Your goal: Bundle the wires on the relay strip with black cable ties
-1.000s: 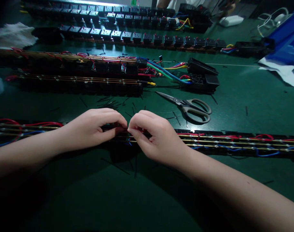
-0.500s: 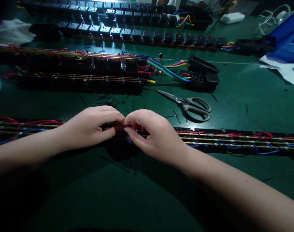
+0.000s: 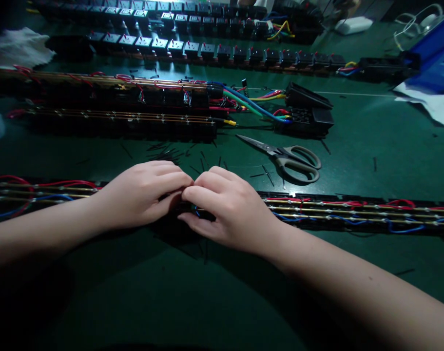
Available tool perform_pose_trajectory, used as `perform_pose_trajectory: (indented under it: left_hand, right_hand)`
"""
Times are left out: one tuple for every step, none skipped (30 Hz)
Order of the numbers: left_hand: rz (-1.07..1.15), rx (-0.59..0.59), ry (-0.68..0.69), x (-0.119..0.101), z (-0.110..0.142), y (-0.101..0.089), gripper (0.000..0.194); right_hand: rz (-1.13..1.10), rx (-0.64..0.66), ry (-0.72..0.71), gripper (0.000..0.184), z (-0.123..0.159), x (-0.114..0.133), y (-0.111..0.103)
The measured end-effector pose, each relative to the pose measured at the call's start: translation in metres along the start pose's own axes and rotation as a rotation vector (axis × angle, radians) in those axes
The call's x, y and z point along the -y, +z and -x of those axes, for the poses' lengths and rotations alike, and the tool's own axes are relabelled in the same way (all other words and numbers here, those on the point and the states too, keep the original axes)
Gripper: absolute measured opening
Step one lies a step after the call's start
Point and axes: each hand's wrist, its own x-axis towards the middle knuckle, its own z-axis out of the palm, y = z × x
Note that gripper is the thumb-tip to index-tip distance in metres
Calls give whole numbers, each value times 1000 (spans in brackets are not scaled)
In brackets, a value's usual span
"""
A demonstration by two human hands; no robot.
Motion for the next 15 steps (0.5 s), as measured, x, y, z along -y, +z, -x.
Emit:
perform_pose_trajectory:
  left_hand:
    - [-33,6,10,-1,0,0,14]
    - [-64,14,21,-2,0,1,14]
    - [-91,24,31,-3,0,1,14]
    - [-112,34,38,-3,0,1,14]
    - [-126,42,42,-4,-1,1,14]
    - [-134,47,42,-4,-1,1,14]
    - [-138,49,39,-4,-1,1,15]
    - [-138,48,37,-5,-1,1,15]
    - [-137,46,37,-5,-1,1,16]
    - [-137,45,36,-5,-2,2,17]
    - [-137,45,37,-5,-2,2,18]
    - [-139,47,36,-5,-2,2,19]
    - [-142,50,34,-5,-2,2,20]
    - [-145,55,33,-5,-2,2,20]
    - [-147,59,31,-5,-2,2,20]
  right_hand:
    - [11,-2,-5,17,0,0,0]
    - [22,-7,-8,18,1,0,1]
    - [32,-12,-11,19,1,0,1]
    - [42,-19,-11,19,2,0,1]
    - [50,-26,-13,18,2,0,1]
    - [56,-30,-15,18,2,0,1]
    - [60,-32,-20,17,2,0,1]
    - [64,-28,-27,18,2,0,1]
    - [70,-20,-38,18,1,1,1]
    - [78,-8,-51,20,1,1,1]
    - [89,5,-65,21,1,1,1]
    - [104,17,-79,22,0,2,1]
    - [122,25,-93,22,0,2,1]
    - [140,30,-103,22,0,2,1]
    - [155,32,-110,22,0,2,1]
